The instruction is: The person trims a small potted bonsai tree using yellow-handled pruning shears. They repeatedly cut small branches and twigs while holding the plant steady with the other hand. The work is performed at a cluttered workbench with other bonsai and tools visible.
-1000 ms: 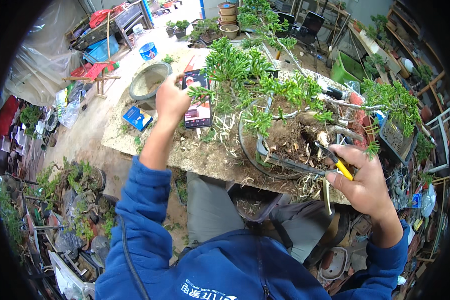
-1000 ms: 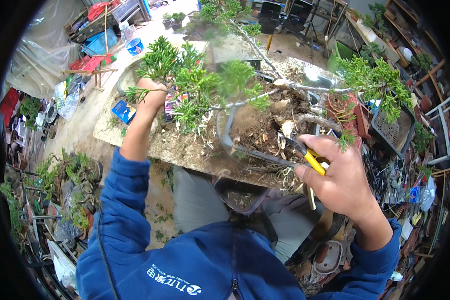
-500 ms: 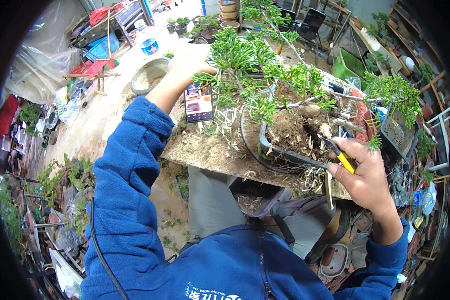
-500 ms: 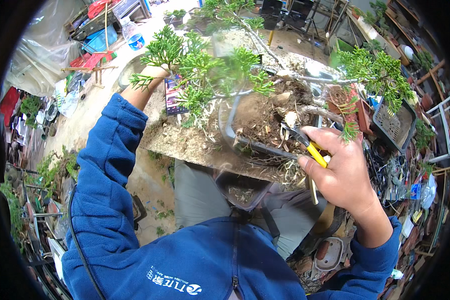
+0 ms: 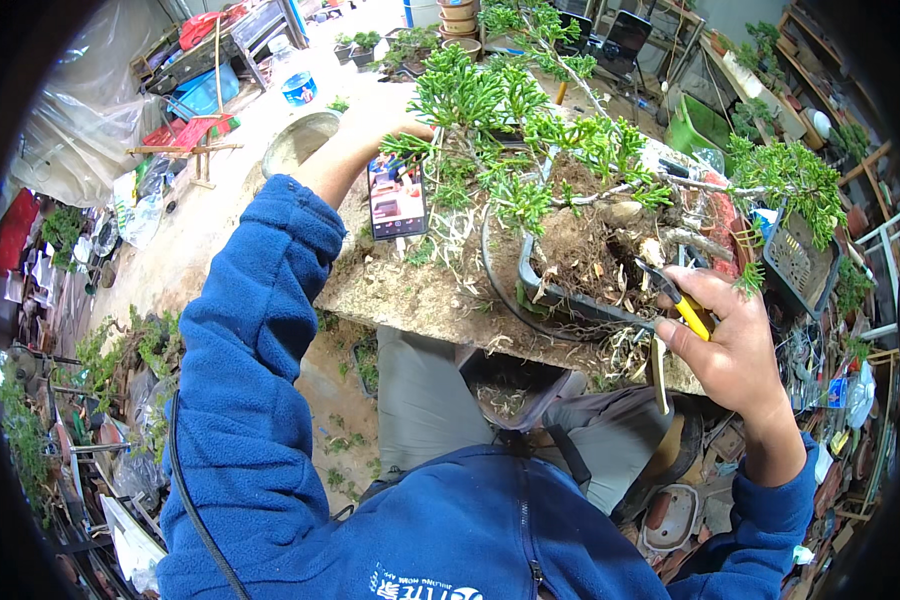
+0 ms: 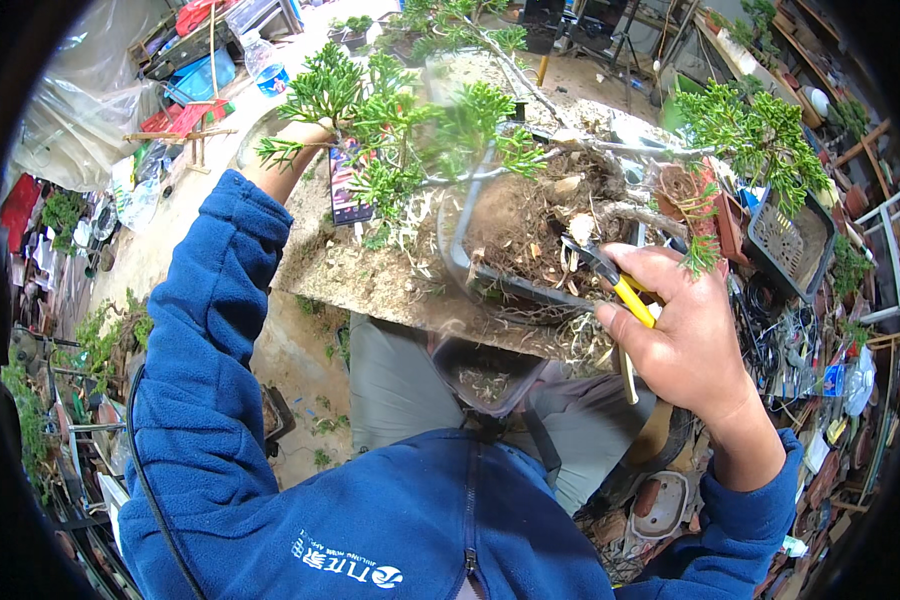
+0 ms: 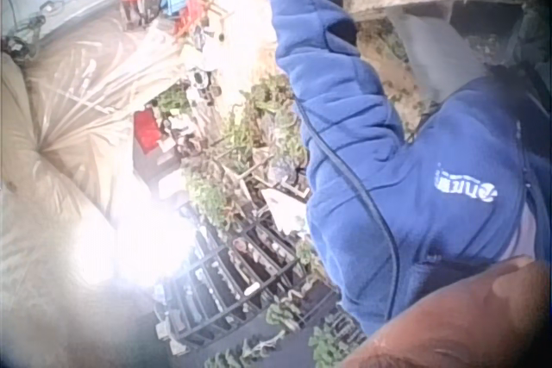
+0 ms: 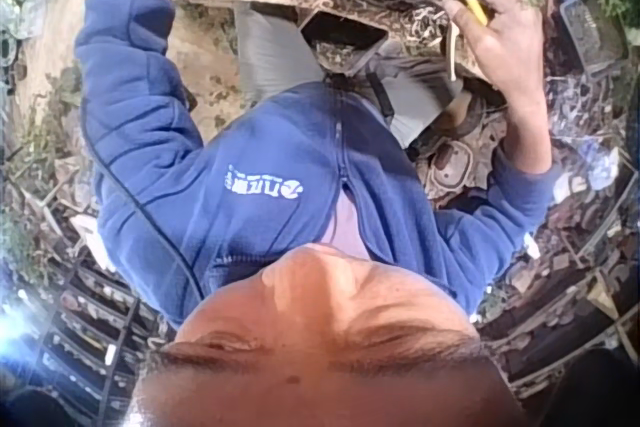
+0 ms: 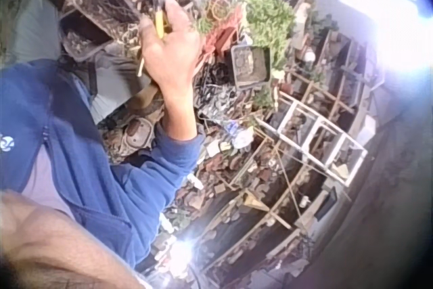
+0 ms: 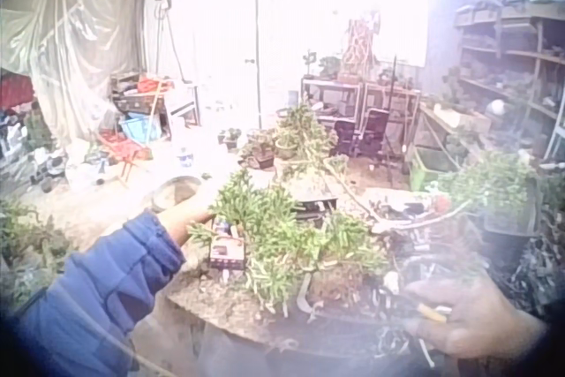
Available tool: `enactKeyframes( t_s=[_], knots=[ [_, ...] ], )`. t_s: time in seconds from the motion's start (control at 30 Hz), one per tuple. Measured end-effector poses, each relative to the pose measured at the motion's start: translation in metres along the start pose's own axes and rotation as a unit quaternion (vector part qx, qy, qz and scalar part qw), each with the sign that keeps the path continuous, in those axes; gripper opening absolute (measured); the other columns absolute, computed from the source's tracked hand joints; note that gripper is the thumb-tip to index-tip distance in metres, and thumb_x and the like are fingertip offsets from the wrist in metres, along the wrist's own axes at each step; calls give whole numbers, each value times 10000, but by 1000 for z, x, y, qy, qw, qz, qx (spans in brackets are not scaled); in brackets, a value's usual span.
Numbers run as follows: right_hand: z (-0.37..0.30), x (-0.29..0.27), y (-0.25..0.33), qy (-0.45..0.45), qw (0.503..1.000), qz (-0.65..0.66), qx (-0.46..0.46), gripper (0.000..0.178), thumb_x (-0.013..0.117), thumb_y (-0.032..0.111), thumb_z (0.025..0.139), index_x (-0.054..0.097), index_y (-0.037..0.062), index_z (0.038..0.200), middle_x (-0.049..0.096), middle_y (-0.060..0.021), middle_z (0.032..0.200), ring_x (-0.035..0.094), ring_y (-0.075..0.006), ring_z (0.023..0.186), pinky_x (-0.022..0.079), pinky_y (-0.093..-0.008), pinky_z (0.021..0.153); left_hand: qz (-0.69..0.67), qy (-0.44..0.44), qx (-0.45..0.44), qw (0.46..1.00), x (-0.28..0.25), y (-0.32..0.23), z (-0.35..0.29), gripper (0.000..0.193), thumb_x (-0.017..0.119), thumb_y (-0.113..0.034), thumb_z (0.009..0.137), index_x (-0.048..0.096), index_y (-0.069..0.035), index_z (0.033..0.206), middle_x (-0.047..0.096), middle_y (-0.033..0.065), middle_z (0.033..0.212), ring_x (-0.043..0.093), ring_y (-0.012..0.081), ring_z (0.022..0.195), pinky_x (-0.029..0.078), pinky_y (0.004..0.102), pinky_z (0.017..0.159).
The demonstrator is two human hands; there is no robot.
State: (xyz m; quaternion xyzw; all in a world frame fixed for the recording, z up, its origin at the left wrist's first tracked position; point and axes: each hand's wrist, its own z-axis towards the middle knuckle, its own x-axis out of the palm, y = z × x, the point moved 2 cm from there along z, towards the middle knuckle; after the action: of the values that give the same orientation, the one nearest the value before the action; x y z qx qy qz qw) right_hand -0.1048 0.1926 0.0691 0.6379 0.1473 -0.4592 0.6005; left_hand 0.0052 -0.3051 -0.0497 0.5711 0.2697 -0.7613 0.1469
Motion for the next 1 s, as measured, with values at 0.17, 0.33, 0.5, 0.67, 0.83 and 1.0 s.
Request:
enactKeyframes(
  t_s=[0.17, 0.33, 0.5, 0.67, 0.83, 1.0],
  knots=[
    [0, 0, 1, 1, 1000, 22, -10, 471, 817, 52, 822, 705, -63, 1266, 745, -194, 1069, 728, -289, 943, 558, -377, 885, 42, -4, 42, 998, -7, -6, 1, 763, 822, -635, 725, 743, -130, 1291, 727, 218, 1265, 654, 393, 1229, 497, 477, 1063],
    [1, 2, -1, -6, 999, 19, -28, 460, 815, 44, 821, 708, -66, 1255, 741, -191, 1044, 725, -286, 925, 559, -377, 862, 27, -11, 46, 999, -5, -8, -1, 803, 819, -654, 726, 718, -133, 1329, 721, 216, 1277, 642, 396, 1254, 483, 492, 1095],
    [1, 1, -2, -5, 1000, 25, -15, 445, 812, 34, 824, 709, -63, 1246, 739, -198, 1045, 724, -301, 913, 560, -383, 850, 27, -54, 21, 998, -9, -9, -7, 794, 832, -650, 720, 724, -150, 1327, 714, 212, 1297, 642, 384, 1267, 487, 476, 1103],
    [-2, 0, 2, -10, 997, -43, -59, 442, 794, -10, 863, 687, -65, 1289, 704, -143, 1020, 703, -198, 894, 573, -334, 823, -16, 15, 3, 1000, -19, -15, -13, 735, 841, -628, 730, 738, -182, 1305, 754, 156, 1249, 697, 348, 1185, 530, 452, 1051],
    [-3, 2, 3, -19, 997, -40, -60, 442, 797, 9, 854, 698, -46, 1281, 720, -178, 1042, 728, -261, 889, 580, -352, 813, -5, 23, -9, 1000, -23, -22, -16, 711, 830, -638, 742, 747, -187, 1285, 765, 150, 1231, 710, 339, 1170, 541, 443, 1037],
    [-3, 4, 2, -27, 997, -44, -49, 441, 795, 34, 842, 711, -9, 1273, 745, -218, 1048, 748, -368, 926, 582, -395, 837, 14, 44, -48, 998, -17, -12, -7, 757, 822, -674, 728, 736, -201, 1314, 764, 155, 1233, 713, 342, 1175, 538, 449, 1043]
  ],
)
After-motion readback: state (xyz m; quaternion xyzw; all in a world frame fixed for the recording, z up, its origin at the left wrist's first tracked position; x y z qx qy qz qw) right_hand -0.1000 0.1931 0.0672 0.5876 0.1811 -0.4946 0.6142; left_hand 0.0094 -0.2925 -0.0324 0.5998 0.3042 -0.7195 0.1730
